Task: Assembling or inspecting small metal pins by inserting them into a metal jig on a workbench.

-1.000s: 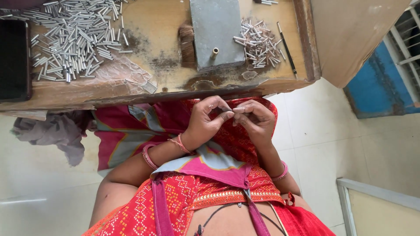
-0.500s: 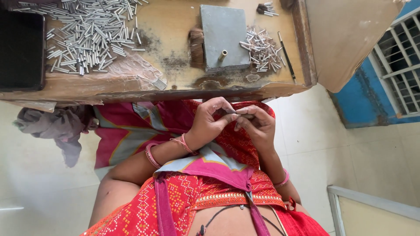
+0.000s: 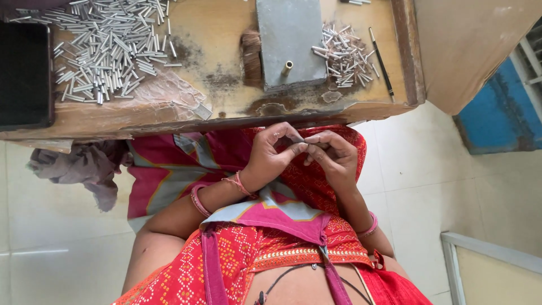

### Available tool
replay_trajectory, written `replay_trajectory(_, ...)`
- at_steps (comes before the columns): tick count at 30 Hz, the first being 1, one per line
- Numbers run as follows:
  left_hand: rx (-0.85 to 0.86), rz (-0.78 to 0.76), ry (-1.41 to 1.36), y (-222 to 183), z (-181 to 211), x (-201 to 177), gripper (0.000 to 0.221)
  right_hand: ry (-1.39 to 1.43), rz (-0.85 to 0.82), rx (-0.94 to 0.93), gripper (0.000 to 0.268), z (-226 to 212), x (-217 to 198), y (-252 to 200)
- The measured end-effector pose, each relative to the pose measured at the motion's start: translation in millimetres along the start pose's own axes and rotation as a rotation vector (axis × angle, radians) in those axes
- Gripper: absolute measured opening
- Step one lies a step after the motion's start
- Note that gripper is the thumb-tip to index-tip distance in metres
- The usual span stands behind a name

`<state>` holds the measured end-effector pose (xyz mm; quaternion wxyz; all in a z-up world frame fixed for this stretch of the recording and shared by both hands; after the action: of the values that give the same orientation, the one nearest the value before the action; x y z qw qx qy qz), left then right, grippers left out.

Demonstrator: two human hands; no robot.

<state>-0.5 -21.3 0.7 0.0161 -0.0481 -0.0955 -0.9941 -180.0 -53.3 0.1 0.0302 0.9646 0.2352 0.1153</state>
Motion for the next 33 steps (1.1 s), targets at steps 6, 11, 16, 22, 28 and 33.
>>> replay_trajectory(6, -0.053, -0.017, 0.020, 3.9, -15.2, 0.7, 0.010, 0.034, 0.026, 0.025, 0.015, 20.3, -10.8, 0.4)
replay_trajectory(11, -0.087, -0.028, 0.057, 3.1, -36.8, 0.4, 0.008, 0.132, 0.045, 0.053, 0.016, 47.0, -23.2, -1.7)
replay_trajectory(16, -0.123, -0.035, 0.113, 2.5, -46.0, 2.2, 0.008, 0.118, 0.017, 0.106, 0.014, 61.5, -31.6, -2.6)
replay_trajectory(22, -0.158, -0.027, 0.111, 0.5, -56.7, 4.2, 0.008, 0.118, 0.007, 0.144, 0.012, 73.4, -38.9, -4.2)
replay_trajectory(28, -0.164, -0.021, 0.094, 0.3, -57.4, 7.1, 0.008, 0.103, 0.004, 0.131, 0.010, 67.7, -36.7, -3.3)
replay_trajectory(33, -0.133, -0.050, 0.085, 5.1, -34.9, 8.0, 0.008, 0.107, 0.028, 0.061, 0.011, 54.0, -35.8, -2.9)
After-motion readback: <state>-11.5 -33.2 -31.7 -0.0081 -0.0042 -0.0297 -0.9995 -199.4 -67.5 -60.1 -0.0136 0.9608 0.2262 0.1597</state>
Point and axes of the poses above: each hand's wrist, its own y-axis towards the middle knuckle, its own x-axis out of the palm, z = x × y, the point moved 2 cm from there along y, towards the middle knuckle, and after that the axes turned 2 degrees about -z, right-handed, at the moved point
